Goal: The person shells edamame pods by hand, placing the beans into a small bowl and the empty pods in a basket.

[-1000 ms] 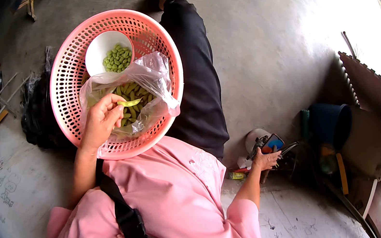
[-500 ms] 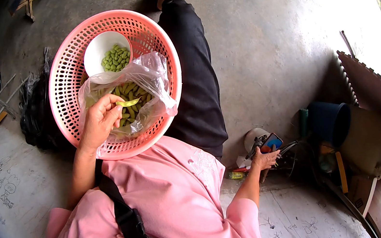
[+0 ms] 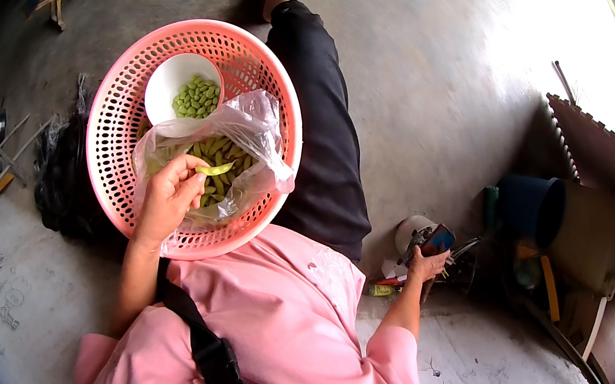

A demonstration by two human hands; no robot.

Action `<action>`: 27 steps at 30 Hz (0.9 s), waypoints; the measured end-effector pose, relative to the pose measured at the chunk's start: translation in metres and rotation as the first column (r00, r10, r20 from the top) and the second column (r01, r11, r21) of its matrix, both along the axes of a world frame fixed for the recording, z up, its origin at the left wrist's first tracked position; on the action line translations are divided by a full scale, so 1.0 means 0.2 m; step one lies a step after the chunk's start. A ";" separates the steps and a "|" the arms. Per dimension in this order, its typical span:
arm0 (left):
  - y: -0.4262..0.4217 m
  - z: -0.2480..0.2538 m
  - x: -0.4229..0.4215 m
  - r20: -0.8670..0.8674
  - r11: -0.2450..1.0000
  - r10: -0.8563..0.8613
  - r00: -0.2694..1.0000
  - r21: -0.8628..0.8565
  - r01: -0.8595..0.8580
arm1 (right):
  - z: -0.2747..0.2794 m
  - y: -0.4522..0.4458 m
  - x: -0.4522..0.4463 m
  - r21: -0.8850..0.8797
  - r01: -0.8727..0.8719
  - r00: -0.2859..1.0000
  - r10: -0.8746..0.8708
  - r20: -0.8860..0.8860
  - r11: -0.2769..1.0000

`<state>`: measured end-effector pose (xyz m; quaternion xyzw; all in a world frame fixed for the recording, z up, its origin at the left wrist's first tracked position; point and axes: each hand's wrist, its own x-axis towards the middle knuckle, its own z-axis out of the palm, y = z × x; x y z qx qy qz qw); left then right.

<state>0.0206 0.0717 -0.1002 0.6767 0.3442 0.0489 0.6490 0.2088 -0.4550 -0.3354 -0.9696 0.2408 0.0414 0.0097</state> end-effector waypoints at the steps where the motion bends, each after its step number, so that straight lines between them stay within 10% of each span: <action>1: 0.00 0.00 0.00 0.004 1.000 -0.005 1.000 0.002 0.005 | 0.00 -0.02 0.00 0.055 -0.007 1.000 0.007 0.009 0.998; 9: 0.01 0.00 -0.01 0.036 0.997 -0.016 0.999 0.081 0.013 | -0.07 -0.15 0.06 0.254 -0.061 0.994 0.083 -0.075 0.965; 11: 0.01 -0.01 -0.02 0.047 0.999 -0.004 0.999 0.049 0.002 | 0.18 0.10 0.14 -0.011 0.110 0.980 -0.110 -0.166 0.994; 15: 0.01 0.01 -0.02 0.058 1.000 -0.027 0.998 -0.010 0.028 | 0.24 0.21 0.41 0.298 -0.239 0.913 0.110 0.392 0.924; 17: 0.01 0.02 -0.01 0.078 1.000 -0.023 0.997 -0.007 0.023 | 0.55 0.67 0.45 0.637 -0.602 0.741 0.040 0.670 0.482; 21: 0.01 0.03 -0.01 0.085 1.000 -0.006 0.996 -0.030 0.009 | 1.36 1.53 0.06 0.643 -0.750 0.563 0.362 0.743 -0.154; 23: 0.02 0.02 -0.01 0.053 1.000 -0.029 0.998 -0.007 0.029 | 1.51 1.78 -0.05 0.334 -0.836 -0.034 0.648 0.761 -0.435; 27: 0.03 0.04 -0.03 0.059 0.998 -0.059 0.996 -0.001 0.060 | 1.43 2.12 -0.27 0.385 -0.724 -0.191 0.702 0.686 -0.573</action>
